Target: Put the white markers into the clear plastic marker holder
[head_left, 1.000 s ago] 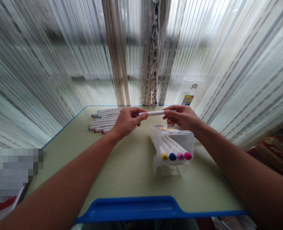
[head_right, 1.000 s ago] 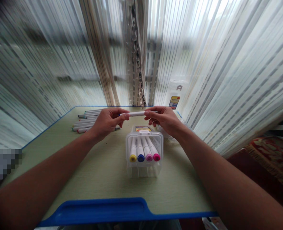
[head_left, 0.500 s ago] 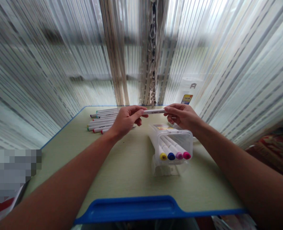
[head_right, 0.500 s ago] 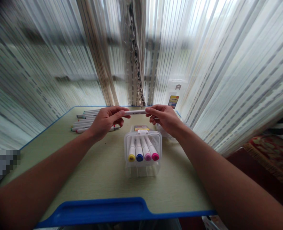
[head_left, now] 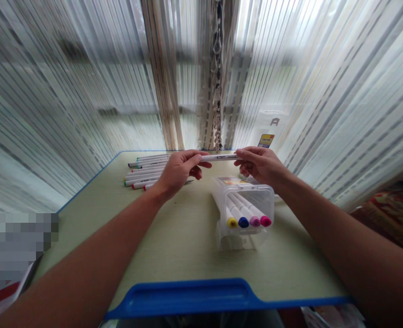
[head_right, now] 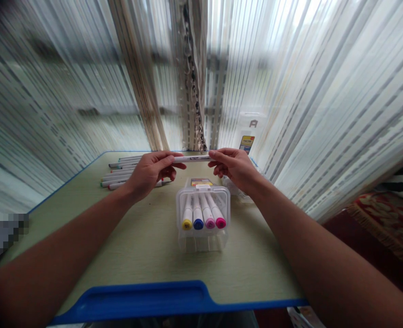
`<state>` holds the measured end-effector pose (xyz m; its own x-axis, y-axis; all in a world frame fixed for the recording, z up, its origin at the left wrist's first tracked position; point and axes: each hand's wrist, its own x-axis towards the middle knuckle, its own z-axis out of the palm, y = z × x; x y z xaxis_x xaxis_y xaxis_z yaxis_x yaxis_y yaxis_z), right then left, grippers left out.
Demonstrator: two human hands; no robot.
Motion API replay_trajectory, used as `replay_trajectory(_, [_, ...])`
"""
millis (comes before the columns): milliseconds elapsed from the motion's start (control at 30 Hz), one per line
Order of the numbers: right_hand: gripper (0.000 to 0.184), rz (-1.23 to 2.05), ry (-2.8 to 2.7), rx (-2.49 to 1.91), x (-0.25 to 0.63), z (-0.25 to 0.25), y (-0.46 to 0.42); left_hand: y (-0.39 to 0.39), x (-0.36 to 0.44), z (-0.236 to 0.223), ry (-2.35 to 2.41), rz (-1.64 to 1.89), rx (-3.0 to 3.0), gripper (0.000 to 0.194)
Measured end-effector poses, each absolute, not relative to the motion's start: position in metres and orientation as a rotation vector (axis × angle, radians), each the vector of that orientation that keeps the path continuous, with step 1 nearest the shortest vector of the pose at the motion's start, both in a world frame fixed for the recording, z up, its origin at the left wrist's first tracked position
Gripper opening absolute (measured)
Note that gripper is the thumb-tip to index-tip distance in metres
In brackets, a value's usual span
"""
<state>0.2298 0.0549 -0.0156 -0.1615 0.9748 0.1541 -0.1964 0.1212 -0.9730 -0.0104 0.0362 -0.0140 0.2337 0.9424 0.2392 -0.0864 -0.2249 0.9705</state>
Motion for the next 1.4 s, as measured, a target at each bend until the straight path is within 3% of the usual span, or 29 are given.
replay_trajectory(267, [0.04,1.307,-1.303,-0.868,0.2297,-0.015,0.0536,0.0338,-0.0085,-0.0146,0.911,1.203,1.616,0.023])
replay_trajectory(667, [0.034,1.32,-1.402,-0.841,0.2292,-0.015,0.0501,0.0341,-0.0088,-0.0158,0.965,1.222,1.703,0.035])
replay_trajectory(1400, [0.036,1.283,-1.364,-0.86,0.2308,-0.0162,0.0545,0.0364,-0.0106,-0.0145,0.872,1.261,1.51,0.021])
